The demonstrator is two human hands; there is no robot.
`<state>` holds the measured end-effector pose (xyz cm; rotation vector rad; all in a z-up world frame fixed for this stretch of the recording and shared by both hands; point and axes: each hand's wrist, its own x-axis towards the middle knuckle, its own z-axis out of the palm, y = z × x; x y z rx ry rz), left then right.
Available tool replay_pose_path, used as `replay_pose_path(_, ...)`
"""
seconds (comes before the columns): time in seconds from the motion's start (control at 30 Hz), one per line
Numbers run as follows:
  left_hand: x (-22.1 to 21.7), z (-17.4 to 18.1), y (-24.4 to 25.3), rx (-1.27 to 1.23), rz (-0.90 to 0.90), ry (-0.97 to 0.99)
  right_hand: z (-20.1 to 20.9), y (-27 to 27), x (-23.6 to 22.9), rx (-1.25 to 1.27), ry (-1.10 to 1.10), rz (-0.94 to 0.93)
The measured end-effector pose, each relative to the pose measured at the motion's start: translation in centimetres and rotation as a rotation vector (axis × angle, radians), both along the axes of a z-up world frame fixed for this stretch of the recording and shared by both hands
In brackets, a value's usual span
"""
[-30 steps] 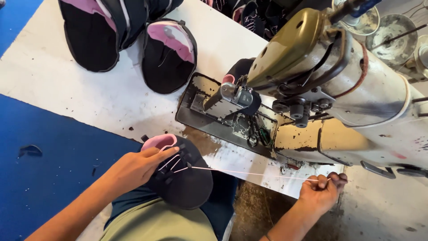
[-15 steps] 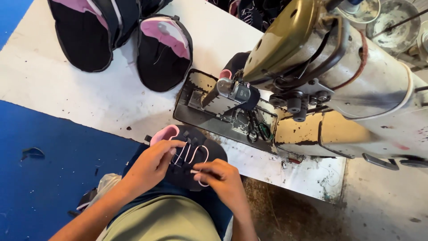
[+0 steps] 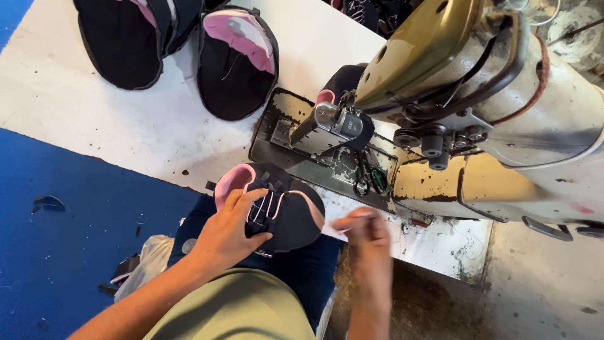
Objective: The person uses a sewing machine to stitch pink elastic bands onto the upper part of black slip-on shoes. They repeatedly guide the shoes under the needle, sew a section, and then use scissors to cut the thread before moving the finished shoe aside and picking up the next one.
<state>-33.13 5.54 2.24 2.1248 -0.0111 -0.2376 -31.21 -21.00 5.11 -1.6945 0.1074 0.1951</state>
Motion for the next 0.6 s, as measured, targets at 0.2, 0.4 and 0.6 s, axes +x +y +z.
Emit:
replay_pose_path(0.2,-0.1,0.2,-0.2,0.015,0.009,0.002,0.2,-3.1,0.1,0.600,-0.195,0.107)
replay_pose_path(0.4,0.8,0.7,0.1,-0.136,0.048,-0.184,3.8,3.2,-0.1,-0.519,-0.040,0.345)
replay_pose_path(0.6,0.5,1.0,-0.2,-0.172,0.076,-0.177,4.1,5.4,-0.1,-0.640,-0.180,0.295)
